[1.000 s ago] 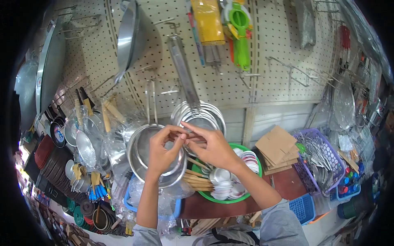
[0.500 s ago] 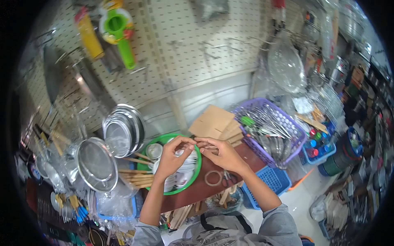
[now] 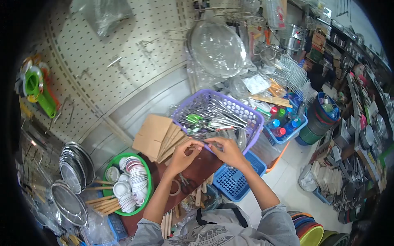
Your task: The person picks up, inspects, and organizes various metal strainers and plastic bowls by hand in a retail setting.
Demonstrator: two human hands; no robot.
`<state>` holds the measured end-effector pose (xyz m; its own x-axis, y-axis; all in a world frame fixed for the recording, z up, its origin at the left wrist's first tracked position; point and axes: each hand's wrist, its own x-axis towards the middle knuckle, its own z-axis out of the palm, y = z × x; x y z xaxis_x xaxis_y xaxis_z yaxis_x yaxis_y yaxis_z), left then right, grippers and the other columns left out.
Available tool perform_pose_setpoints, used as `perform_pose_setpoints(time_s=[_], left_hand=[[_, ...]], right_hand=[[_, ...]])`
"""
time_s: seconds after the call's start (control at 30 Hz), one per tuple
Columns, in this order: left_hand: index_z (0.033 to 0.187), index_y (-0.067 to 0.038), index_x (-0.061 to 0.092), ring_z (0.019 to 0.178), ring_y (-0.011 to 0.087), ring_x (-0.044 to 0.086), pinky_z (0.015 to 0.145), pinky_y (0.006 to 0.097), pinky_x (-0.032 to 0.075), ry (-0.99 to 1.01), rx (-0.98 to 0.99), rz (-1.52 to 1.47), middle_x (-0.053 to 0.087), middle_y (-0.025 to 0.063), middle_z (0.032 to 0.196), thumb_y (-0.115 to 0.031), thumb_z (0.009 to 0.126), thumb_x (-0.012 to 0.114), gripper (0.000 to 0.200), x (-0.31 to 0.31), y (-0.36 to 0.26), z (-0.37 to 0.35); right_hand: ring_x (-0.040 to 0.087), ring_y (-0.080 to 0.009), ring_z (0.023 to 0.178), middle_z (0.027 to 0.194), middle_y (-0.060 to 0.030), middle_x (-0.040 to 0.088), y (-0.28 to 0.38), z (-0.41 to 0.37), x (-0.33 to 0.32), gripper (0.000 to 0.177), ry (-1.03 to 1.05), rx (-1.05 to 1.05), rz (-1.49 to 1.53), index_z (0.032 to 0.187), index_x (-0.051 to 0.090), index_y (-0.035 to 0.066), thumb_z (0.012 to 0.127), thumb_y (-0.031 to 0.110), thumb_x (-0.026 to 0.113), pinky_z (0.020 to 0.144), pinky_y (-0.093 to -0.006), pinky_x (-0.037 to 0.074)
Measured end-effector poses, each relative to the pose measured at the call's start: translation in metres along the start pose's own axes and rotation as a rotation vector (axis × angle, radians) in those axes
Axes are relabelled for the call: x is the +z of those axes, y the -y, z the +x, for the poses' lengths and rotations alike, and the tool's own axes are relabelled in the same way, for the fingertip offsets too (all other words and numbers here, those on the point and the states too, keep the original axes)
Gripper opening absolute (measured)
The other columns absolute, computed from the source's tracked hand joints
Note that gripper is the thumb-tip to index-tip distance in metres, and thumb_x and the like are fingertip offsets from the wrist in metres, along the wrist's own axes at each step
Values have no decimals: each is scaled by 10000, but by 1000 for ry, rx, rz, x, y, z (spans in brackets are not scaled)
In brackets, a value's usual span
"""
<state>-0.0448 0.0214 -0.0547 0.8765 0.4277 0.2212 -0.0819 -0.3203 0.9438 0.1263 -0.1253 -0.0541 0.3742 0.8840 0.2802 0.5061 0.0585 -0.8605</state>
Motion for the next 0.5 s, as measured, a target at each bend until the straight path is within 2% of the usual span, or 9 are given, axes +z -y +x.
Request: perform_pose_setpoints(time_s=[0.1,0.23,0.3,0.47,0.5], left_hand=[[1196,0,682,1046,168,685,932,317,546,4,32,-29,688,93,1131,-88,1000,683,215,28,13,29],[1242,-7,659,1104,215,671,991,356,526,10,67,24,665,119,1200,-99,989,691,271,57,52,62],[1254,-3,643,1139,238,656,1018,369,507,1,79,43,663,126,1201,-112,981,697,300,70,67,75],[1226,-3,631,1103,256,647,993,371,495,-33,138,110,674,130,1172,-101,974,694,278,92,98,99],[1212,-2,630,1092,263,649,988,376,495,-45,152,111,675,133,1167,-98,970,696,268,96,104,105]], right_hand=[[738,-341,1008,1119,-187,757,-38,3,-21,285,-48,20,-115,1222,745,80,959,175,691,842,-430,559],[732,-369,927,1107,-186,757,-81,9,-39,263,-97,-11,-161,1194,752,77,952,138,670,834,-426,563],[733,-366,929,1079,-186,757,-92,11,-46,254,-113,4,-186,1176,754,69,947,135,668,840,-422,564],[728,-363,938,1059,-175,754,-131,17,-49,239,-206,-6,-134,1137,755,54,912,77,677,852,-428,564],[723,-365,1049,1066,-165,759,-135,19,-49,232,-221,15,-141,1117,764,60,899,53,685,906,-429,569]])
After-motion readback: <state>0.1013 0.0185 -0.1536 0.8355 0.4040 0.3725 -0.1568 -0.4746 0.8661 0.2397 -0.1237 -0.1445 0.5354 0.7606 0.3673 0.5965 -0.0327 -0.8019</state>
